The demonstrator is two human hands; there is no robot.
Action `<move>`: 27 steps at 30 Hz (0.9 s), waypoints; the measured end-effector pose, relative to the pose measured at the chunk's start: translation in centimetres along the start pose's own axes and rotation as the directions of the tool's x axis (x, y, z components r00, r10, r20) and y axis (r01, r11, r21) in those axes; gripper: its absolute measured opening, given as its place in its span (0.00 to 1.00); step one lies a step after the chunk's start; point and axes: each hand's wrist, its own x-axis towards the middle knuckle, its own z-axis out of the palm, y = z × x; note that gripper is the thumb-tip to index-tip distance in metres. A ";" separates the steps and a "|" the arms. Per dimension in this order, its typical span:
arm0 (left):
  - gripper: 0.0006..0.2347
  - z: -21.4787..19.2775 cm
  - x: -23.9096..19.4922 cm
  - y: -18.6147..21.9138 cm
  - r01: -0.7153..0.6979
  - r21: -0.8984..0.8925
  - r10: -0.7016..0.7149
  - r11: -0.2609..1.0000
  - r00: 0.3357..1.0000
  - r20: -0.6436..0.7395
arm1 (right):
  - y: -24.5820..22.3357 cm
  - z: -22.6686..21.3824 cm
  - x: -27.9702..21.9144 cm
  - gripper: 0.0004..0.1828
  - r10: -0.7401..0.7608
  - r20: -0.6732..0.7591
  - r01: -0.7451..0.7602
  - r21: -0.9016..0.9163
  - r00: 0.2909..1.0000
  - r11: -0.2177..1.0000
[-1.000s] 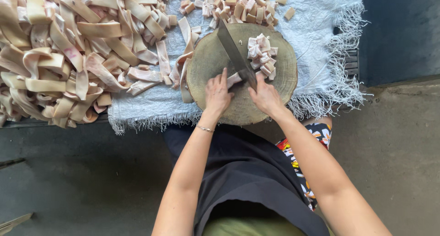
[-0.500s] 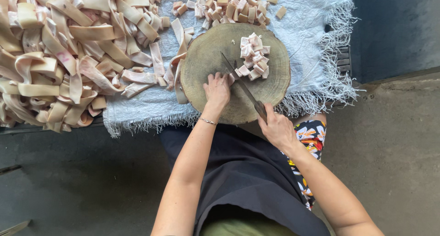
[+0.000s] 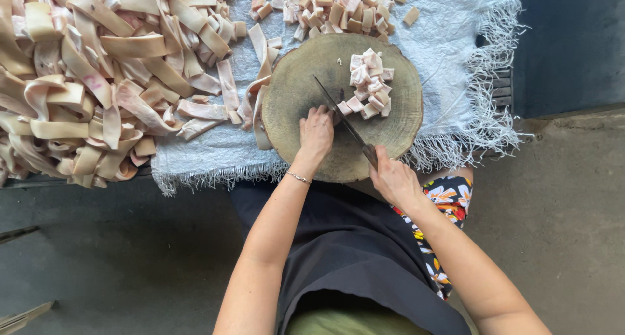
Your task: The person uses a cleaver to cut strips of pale meat into small cubes on a round wooden cutting board. The cut pieces are gathered into a pile on the board while uncut strips remain on a white sack to the left.
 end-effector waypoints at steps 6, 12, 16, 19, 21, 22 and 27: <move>0.09 -1.4 0.3 0.8 0.038 -0.017 -0.036 0.999 0.996 0.084 | -0.8 0.4 5.4 0.23 0.000 0.036 -0.002 0.061 0.999 0.998; 0.19 -4.8 -0.9 1.6 0.026 0.026 -0.028 0.999 0.997 0.071 | -3.4 0.9 10.0 0.29 0.001 0.007 -0.001 0.059 1.000 0.998; 0.32 -5.6 -2.7 0.9 0.066 -0.104 -0.063 0.992 0.998 0.031 | -2.8 -0.3 8.6 0.31 -0.022 -0.010 0.023 0.109 1.000 0.994; 0.35 -4.3 -3.8 -0.5 0.056 -0.195 -0.063 0.979 0.998 -0.030 | -1.3 -1.0 5.2 0.28 0.025 0.017 -0.027 0.122 1.000 0.992; 0.34 -3.4 -3.6 -1.2 0.060 -0.252 -0.076 0.966 0.996 -0.056 | -0.4 -1.6 2.7 0.25 0.105 0.034 -0.109 0.142 0.994 0.984; 0.32 -2.9 -3.3 -1.3 0.058 -0.266 -0.075 0.962 0.996 -0.054 | -0.3 -1.7 1.6 0.25 0.102 0.013 -0.102 0.168 0.995 0.981; 0.30 -1.3 -1.3 -0.1 0.020 -0.304 -0.032 0.953 0.999 -0.036 | -0.2 -2.3 -1.8 0.24 0.093 -0.089 -0.070 0.236 0.992 0.969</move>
